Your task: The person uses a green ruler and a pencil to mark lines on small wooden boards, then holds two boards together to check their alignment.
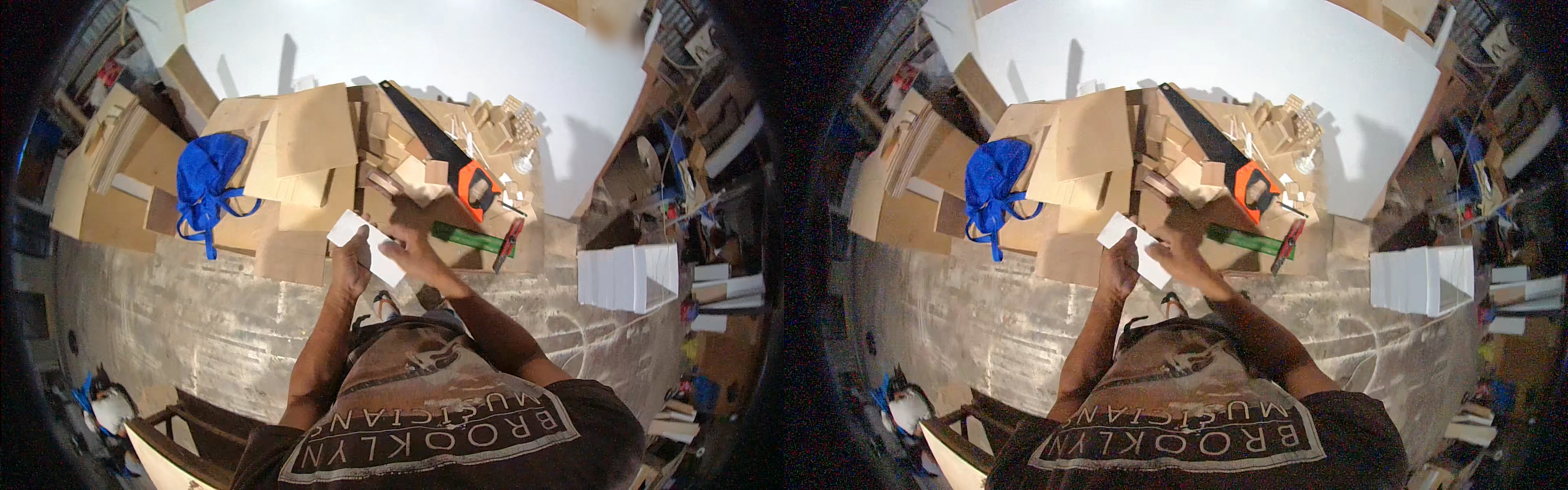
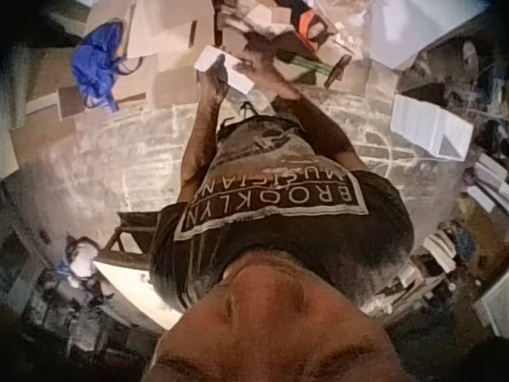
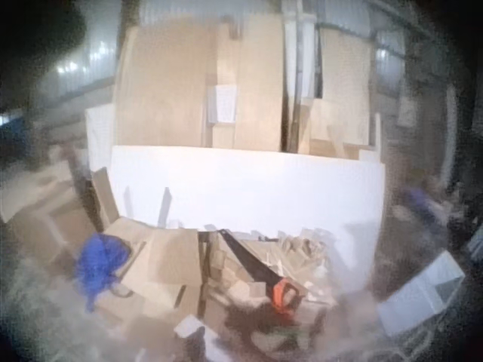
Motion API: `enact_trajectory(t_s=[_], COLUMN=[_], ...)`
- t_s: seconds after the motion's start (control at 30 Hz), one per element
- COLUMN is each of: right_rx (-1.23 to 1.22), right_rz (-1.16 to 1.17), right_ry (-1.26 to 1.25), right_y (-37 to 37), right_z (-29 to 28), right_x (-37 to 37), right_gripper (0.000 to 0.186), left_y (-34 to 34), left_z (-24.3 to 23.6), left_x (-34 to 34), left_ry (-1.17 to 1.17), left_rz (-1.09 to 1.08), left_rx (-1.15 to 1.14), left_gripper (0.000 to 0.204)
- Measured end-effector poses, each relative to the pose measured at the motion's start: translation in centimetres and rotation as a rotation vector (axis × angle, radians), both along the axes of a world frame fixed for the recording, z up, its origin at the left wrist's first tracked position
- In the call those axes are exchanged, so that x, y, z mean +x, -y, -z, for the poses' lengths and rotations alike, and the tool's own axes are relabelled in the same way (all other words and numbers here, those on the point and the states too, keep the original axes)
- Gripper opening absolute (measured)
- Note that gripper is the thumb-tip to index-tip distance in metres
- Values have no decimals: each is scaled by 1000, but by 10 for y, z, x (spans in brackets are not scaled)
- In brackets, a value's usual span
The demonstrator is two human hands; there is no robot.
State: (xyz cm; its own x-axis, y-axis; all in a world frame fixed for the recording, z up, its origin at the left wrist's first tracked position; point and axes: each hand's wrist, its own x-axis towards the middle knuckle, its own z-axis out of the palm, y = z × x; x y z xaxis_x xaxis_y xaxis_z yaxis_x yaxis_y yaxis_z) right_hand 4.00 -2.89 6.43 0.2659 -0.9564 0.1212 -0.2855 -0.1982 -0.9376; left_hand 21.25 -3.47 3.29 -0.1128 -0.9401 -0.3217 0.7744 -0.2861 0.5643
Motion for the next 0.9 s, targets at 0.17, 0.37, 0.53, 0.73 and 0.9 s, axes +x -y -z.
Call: enact_trajectory(t_s=[0.17, 0.37, 0.53, 0.73, 0.9], right_rx=[144, 57, 261, 612, 524], right_rz=[136, 312, 429, 412, 330], right_ry=[-79, 8, 147, 634, 251], right_y=[-26, -37, -49, -61, -72], right_z=[4, -2, 5, 30, 41], right_x=[-42, -89, -114, -113, -138], right_gripper=[22, 25, 29, 31, 40], left_y=[7, 16, -2, -39, -50], left_z=[-11, -8, -21, -10, 7], left_x=[-15, -19, -56, -95, -104], left_ry=[131, -146, 168, 111, 319], left_rz=[190, 213, 377, 446, 493], left_rx=[73, 113, -32, 91, 140], left_gripper=[31, 49, 56, 52, 19])
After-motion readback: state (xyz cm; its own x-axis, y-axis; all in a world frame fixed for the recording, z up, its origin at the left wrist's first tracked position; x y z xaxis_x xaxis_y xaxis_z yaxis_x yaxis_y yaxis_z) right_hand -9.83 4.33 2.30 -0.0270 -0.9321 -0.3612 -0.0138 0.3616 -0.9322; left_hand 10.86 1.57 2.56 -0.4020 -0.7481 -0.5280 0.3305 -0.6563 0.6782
